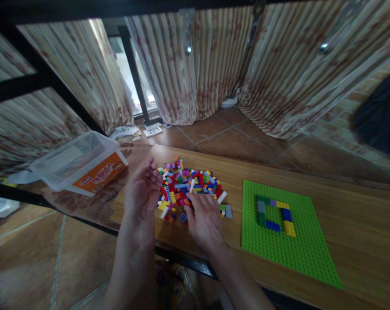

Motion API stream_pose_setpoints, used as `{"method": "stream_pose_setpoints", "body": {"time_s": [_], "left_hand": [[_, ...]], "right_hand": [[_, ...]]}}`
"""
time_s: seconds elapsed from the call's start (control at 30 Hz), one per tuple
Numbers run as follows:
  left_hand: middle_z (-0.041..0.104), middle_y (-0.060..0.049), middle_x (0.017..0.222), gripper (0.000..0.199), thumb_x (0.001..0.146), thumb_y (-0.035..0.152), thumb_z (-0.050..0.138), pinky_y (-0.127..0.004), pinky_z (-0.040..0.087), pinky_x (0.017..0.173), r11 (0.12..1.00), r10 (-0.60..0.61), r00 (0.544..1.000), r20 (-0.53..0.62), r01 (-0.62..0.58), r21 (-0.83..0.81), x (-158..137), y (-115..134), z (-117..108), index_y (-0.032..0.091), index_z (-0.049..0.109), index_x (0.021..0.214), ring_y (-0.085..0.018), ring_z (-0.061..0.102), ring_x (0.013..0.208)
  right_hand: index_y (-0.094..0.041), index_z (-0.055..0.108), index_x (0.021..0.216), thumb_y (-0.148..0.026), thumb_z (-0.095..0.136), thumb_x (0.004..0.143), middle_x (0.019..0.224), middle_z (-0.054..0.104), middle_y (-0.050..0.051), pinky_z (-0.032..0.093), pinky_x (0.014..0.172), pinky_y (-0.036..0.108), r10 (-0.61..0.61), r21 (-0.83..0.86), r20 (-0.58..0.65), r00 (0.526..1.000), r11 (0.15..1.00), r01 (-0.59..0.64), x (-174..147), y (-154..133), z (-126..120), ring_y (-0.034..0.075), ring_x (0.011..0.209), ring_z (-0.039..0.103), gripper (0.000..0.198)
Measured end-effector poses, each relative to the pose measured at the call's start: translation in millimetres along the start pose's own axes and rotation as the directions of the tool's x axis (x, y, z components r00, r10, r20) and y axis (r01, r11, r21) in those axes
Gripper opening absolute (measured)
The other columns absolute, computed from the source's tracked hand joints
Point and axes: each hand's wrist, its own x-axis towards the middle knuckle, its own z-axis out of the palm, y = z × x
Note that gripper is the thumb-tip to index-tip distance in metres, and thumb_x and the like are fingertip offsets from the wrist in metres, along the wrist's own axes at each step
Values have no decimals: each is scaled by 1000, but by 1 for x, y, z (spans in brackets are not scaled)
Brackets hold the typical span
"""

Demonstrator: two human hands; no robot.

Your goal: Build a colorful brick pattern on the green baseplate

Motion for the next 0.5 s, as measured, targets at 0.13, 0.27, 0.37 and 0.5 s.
{"method": "stream_pose_setpoints", "body": {"time_s": [0.13, 0.27, 0.37, 0.5], "left_hand": [[61, 3, 63, 7, 77, 11, 64, -13, 44, 52, 1000, -9, 1000, 26, 8, 27, 1, -1, -3, 13, 65, 84, -3, 54, 49], [65, 0, 69, 11, 74, 16, 69, -16, 46, 57, 985, -8, 994, 106, -10, 174, 2, -8, -6, 13, 68, 84, -5, 57, 56], [69, -1, 76, 16, 69, 21, 76, -20, 47, 63, 920, -42, 976, 213, -46, 389, 0, -17, -5, 15, 71, 84, -8, 60, 64], [74, -5, 92, 21, 70, 21, 76, -25, 49, 73, 836, -163, 912, 377, -75, 543, -9, -28, 1, 18, 75, 91, -14, 65, 80]], "right_hand": [[-21, 65, 116, -28, 49, 95, 110, 71, 9, 44, 93, 42, 37, 78, -34, 999, 996, -35, 1, 1, -2, 25, 102, 60, 28], [-21, 66, 114, -34, 53, 92, 108, 70, 10, 45, 95, 44, 189, 252, -87, 978, 954, -162, 3, 4, -8, 25, 104, 60, 29], [-22, 67, 112, -41, 60, 87, 106, 71, 8, 49, 89, 41, 393, 555, -31, 919, 772, -311, 7, 7, -13, 23, 97, 63, 33], [-21, 69, 104, -46, 68, 78, 92, 71, 4, 51, 68, 30, 552, 871, 176, 815, 298, -390, 13, 7, -24, 15, 73, 62, 36]]}}
